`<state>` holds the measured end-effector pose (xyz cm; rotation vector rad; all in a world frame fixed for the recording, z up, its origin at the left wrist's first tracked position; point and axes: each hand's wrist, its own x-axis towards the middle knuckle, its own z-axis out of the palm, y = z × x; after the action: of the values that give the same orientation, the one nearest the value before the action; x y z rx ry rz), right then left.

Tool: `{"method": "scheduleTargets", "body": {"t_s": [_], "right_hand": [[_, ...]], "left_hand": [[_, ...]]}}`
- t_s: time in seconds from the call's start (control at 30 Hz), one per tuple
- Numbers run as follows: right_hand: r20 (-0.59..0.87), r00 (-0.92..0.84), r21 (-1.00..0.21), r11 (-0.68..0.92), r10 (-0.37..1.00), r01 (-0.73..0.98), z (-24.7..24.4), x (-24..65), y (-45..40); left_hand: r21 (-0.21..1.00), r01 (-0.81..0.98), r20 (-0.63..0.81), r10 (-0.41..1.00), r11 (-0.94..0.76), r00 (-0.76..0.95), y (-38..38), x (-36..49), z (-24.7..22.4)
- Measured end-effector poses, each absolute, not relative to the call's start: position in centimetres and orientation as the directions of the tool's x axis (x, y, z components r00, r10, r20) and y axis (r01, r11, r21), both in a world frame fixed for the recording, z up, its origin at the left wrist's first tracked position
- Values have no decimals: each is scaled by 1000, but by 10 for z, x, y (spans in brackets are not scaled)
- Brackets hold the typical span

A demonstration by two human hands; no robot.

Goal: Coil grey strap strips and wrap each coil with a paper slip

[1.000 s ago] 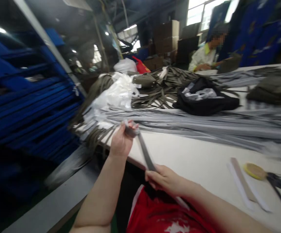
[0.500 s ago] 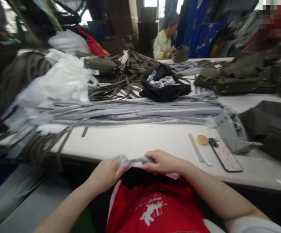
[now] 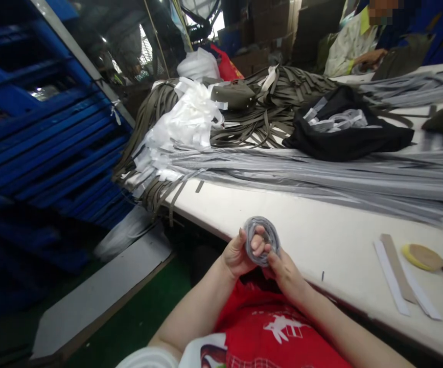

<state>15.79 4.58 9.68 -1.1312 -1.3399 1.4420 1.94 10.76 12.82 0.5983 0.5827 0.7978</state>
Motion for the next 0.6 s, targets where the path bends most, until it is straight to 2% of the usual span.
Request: {"method": "scheduleTargets", "body": {"t_s": [0.07, 0.17, 0.23, 0.3, 0.37, 0.43, 0.53, 0.6], "right_hand": [[-51, -203, -999, -50, 978, 10, 102, 168, 48], [-23, -287, -975, 42, 958, 218, 116, 198, 48], [-99, -379, -925, 55, 920, 375, 123, 215, 45], [-208, -428, -876, 27, 880, 481, 127, 224, 40], [-264, -458, -861, 7, 849, 509, 128, 227, 32], [-258, -503, -890, -1, 825, 455, 125, 226, 25], [-238, -532, -936, -45, 813, 349, 117, 225, 13], [-314, -499, -914, -114, 808, 389, 112, 228, 3]], "left_hand": [[683, -476, -232, 782, 554, 579, 105, 22, 121], [794, -306, -236, 730, 526, 641, 106, 13, 117], [920, -148, -217, 784, 364, 582, 107, 8, 120], [991, 63, -136, 812, 121, 568, 104, 7, 125], [959, 254, -80, 736, -127, 672, 97, 11, 131], [894, 338, -77, 642, -295, 763, 88, 18, 134], [868, 378, -123, 598, -323, 792, 75, 27, 131], [865, 417, -197, 574, -281, 795, 66, 32, 124]]}}
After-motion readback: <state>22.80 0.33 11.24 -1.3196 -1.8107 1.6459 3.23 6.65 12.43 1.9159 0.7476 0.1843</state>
